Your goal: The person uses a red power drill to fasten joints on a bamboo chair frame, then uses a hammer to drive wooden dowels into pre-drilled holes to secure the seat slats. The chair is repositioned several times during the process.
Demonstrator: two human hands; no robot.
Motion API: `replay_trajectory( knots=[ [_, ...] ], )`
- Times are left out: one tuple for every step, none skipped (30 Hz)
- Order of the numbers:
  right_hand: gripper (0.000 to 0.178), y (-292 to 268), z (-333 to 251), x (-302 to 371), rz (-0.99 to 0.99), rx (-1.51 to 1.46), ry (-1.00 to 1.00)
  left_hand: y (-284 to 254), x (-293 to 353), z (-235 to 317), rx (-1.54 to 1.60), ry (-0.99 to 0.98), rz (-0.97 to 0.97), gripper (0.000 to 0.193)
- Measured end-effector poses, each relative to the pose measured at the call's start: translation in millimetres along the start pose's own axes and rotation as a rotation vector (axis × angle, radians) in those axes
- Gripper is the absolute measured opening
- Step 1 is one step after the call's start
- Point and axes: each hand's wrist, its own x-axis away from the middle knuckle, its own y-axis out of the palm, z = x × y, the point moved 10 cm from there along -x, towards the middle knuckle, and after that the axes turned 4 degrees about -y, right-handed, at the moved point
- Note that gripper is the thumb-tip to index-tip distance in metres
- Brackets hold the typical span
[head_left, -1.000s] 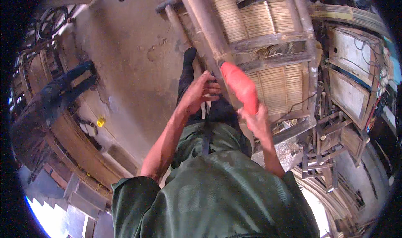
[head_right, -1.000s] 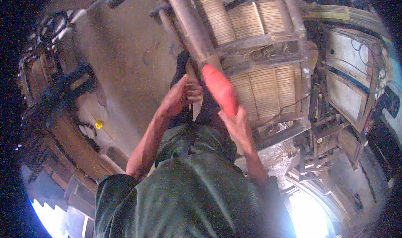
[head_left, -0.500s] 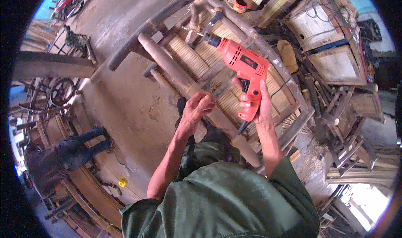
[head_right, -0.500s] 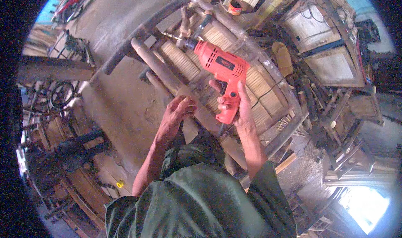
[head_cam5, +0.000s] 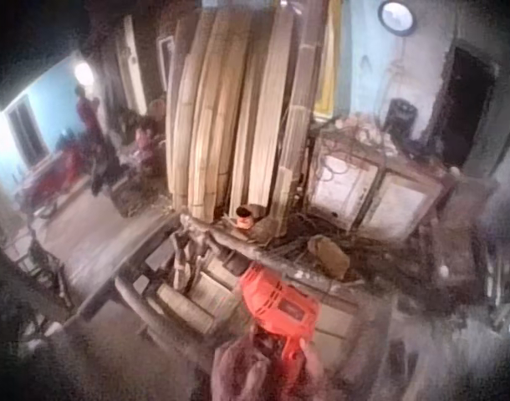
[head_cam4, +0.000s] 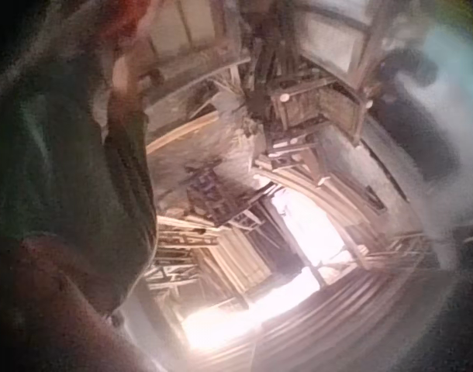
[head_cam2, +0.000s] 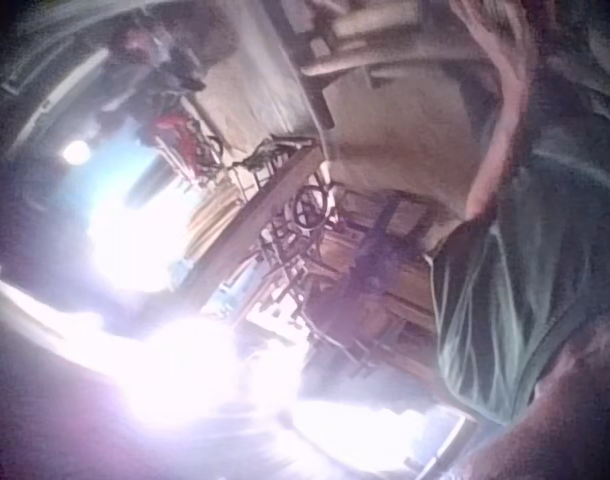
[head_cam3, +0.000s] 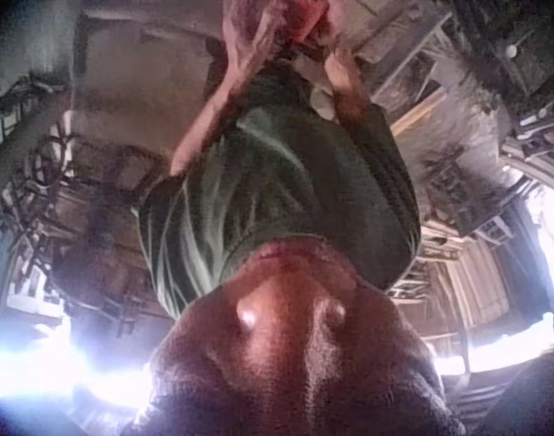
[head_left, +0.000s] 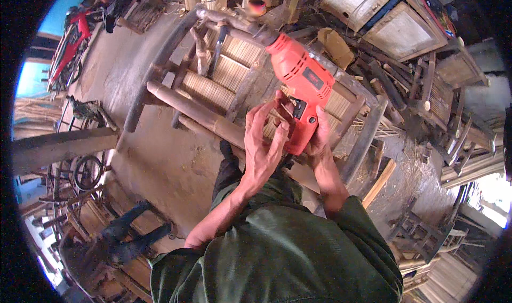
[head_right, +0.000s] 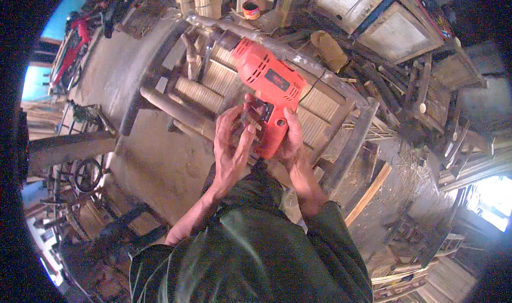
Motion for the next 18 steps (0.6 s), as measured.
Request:
replay_trajectory(
  knots=[
    [0.074, 5, -8, -1, -0.002, 0.025, -0.051, 3, -2, 16, -0.106, 0.094, 0.003, 0.039],
    [0.076, 8, -17, -1, -0.003, 0.050, -0.101, 8, -2, 29, -0.211, 0.190, 0.008, 0.040],
    [0.079, 13, -25, -3, -0.051, 0.041, -0.123, 16, -4, 25, -0.151, 0.144, -0.056, 0.043],
    [0.079, 16, -32, -3, -0.064, 0.046, -0.141, 22, -6, 29, -0.182, 0.158, -0.069, 0.043],
    [0.080, 18, -39, -4, -0.077, 0.050, -0.159, 28, -9, 34, -0.213, 0.173, -0.081, 0.042],
    [0.080, 19, -46, -3, -0.090, 0.057, -0.178, 34, -11, 38, -0.241, 0.190, -0.094, 0.042],
    [0.081, 15, -53, -2, -0.090, 0.078, -0.192, 38, -12, 43, -0.248, 0.210, -0.089, 0.042],
    [0.082, 14, -58, -1, -0.094, 0.078, -0.210, 44, -13, 48, -0.287, 0.249, -0.094, 0.042],
    [0.082, 14, -63, 0, -0.096, 0.077, -0.227, 49, -13, 53, -0.325, 0.286, -0.099, 0.041],
    [0.083, 14, -67, 2, -0.098, 0.076, -0.242, 54, -13, 57, -0.363, 0.322, -0.103, 0.041],
    [0.084, 14, -70, 4, -0.100, 0.077, -0.255, 60, -14, 58, -0.358, 0.346, -0.119, 0.041],
    [0.086, 13, -73, 7, -0.099, 0.078, -0.269, 65, -14, 57, -0.377, 0.342, -0.127, 0.040],
    [0.087, 12, -76, 10, -0.098, 0.079, -0.282, 69, -14, 57, -0.397, 0.338, -0.136, 0.040],
    [0.089, 11, -78, 13, -0.097, 0.081, -0.294, 73, -15, 56, -0.417, 0.334, -0.143, 0.040],
    [0.092, 12, -80, 14, -0.091, 0.126, -0.299, 75, -14, 59, -0.409, 0.342, -0.149, 0.039],
    [0.095, 13, -82, 15, -0.085, 0.172, -0.303, 77, -14, 62, -0.402, 0.350, -0.156, 0.037],
    [0.098, 13, -83, 16, -0.078, 0.217, -0.306, 79, -14, 64, -0.394, 0.358, -0.161, 0.036],
    [0.100, 13, -84, 17, -0.086, 0.216, -0.312, 81, -13, 65, -0.378, 0.368, -0.171, 0.035]
  ],
)
